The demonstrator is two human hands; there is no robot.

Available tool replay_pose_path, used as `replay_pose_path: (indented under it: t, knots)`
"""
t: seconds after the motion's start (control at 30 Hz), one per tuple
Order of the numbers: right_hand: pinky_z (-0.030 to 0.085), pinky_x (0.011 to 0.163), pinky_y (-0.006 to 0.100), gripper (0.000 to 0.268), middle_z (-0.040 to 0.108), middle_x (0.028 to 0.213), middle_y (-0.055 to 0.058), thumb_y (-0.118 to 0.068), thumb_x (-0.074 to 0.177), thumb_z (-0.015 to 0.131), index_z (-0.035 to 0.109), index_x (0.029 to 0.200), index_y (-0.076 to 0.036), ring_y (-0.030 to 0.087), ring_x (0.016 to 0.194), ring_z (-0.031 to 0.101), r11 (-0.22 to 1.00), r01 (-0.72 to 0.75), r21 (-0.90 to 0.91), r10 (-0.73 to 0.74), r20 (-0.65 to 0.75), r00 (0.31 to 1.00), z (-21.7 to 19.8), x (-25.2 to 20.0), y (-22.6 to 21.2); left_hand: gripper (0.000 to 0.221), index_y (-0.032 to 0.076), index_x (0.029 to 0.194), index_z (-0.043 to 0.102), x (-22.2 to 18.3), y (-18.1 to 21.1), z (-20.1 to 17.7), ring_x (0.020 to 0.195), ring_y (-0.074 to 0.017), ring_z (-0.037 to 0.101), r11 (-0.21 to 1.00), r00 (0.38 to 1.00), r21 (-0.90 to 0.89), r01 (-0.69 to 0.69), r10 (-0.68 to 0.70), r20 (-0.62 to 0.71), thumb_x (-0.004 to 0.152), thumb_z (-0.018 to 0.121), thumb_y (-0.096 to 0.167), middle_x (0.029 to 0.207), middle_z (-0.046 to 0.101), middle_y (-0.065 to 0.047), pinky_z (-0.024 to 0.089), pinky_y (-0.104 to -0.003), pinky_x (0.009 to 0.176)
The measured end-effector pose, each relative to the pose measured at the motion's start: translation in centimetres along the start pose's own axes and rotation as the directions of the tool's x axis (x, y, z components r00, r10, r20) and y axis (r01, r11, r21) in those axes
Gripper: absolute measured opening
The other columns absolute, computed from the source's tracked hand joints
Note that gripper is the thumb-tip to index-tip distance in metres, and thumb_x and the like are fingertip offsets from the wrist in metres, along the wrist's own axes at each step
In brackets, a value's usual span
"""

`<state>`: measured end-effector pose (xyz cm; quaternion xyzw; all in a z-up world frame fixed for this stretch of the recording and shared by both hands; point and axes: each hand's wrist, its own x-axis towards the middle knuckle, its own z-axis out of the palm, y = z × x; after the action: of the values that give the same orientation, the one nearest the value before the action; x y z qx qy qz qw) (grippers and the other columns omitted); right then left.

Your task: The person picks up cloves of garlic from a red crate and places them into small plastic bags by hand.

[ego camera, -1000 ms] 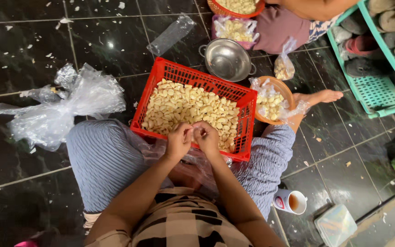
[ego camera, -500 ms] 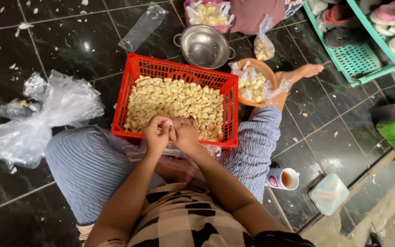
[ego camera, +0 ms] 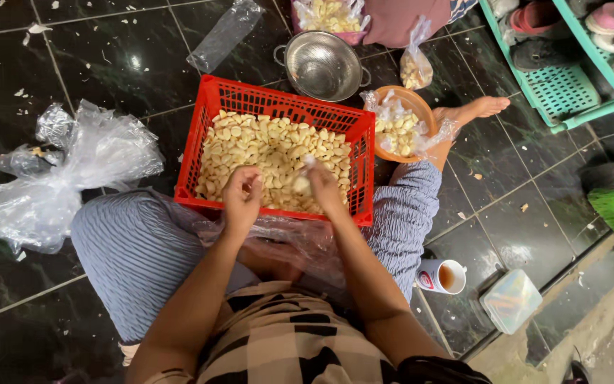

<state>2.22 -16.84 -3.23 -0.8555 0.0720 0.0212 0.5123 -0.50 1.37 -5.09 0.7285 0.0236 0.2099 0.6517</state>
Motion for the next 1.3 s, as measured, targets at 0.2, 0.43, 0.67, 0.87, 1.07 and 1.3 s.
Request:
replay_pose_path:
  t: [0.2,0.43,0.67,0.87,1.07,1.3]
  knots:
    - [0.060,0.086,0.026,0.033,0.072,0.114,0.005,-0.033,0.108,0.057,0.064,0.133,-0.012,0.014,0.100,0.068,0.914,0.316,0.256,-0.121,-0.571,0.812,-14.7,13.8,11.5,0.008,0.007,0.104,0.065,1.6,-1.4,-2.2,0.077,-0.0130,0.062,0.994,0.966,-0.097,-0.056,0.029,-0.256,0.097,0.067,0.005,0.084,0.070,-0.006,0.052,-0.030,0.072]
    - [0.049,0.100,0.061,0.039,0.053,0.132,0.015,-0.019,0.098,0.080,0.064,0.134,-0.015,0.046,0.128,0.053,0.937,0.341,-0.072,-0.341,-0.386,0.857,-9.8,3.9,1.6,0.006,0.009,0.108,0.060,3.6,-0.5,-4.3,0.078,-0.0090,0.052,0.958,0.915,-0.245,-0.146,0.037,-0.402,0.103,0.058,0.006,0.086,0.054,0.000,0.049,-0.029,0.081]
    - [0.059,0.069,0.041,0.042,0.073,0.098,0.014,-0.025,0.084,0.074,0.065,0.123,-0.014,0.028,0.077,0.073,0.808,0.537,-0.243,-0.305,0.607,0.733,5.7,-8.1,1.6,0.004,0.007,0.107,0.058,3.4,-0.4,-4.5,0.074,-0.0057,0.050,0.955,0.914,-0.251,-0.156,0.043,-0.404,0.104,0.056,0.007,0.081,0.048,0.003,0.046,-0.024,0.079]
    - [0.059,0.075,0.053,0.020,0.074,0.089,0.017,-0.018,0.079,0.068,0.072,0.097,-0.011,0.044,0.085,0.072,0.660,0.701,-0.271,-0.351,0.714,0.606,3.6,-7.9,0.4,0.013,0.008,0.111,0.063,3.0,0.9,-4.3,0.079,-0.0126,0.059,0.954,0.994,-0.293,-0.064,0.034,-0.104,0.104,0.058,0.018,0.085,0.064,-0.006,0.049,-0.031,0.084]
    - [0.052,0.073,0.024,0.014,0.072,0.073,0.000,-0.017,0.099,0.068,0.073,0.088,-0.010,0.009,0.070,0.062,0.950,0.155,0.272,-0.264,0.430,0.863,-1.7,-4.3,-5.1,0.099,0.009,0.140,0.050,2.1,-1.2,-3.1,0.102,-0.0261,0.067,0.723,0.710,-0.494,0.482,0.008,0.704,0.083,0.037,0.089,0.137,0.059,-0.023,0.051,-0.045,0.101]
    - [0.051,0.092,0.032,0.017,0.075,0.089,0.005,-0.007,0.096,0.071,0.072,0.113,-0.008,0.011,0.088,0.062,0.914,0.322,0.245,-0.380,0.244,0.892,-1.3,-2.3,-5.7,0.062,0.015,0.141,0.043,1.5,-3.4,-2.8,0.100,-0.0177,0.069,0.452,0.702,-0.549,0.703,-0.314,0.639,0.097,0.064,0.053,0.130,0.061,-0.009,0.060,-0.035,0.088]
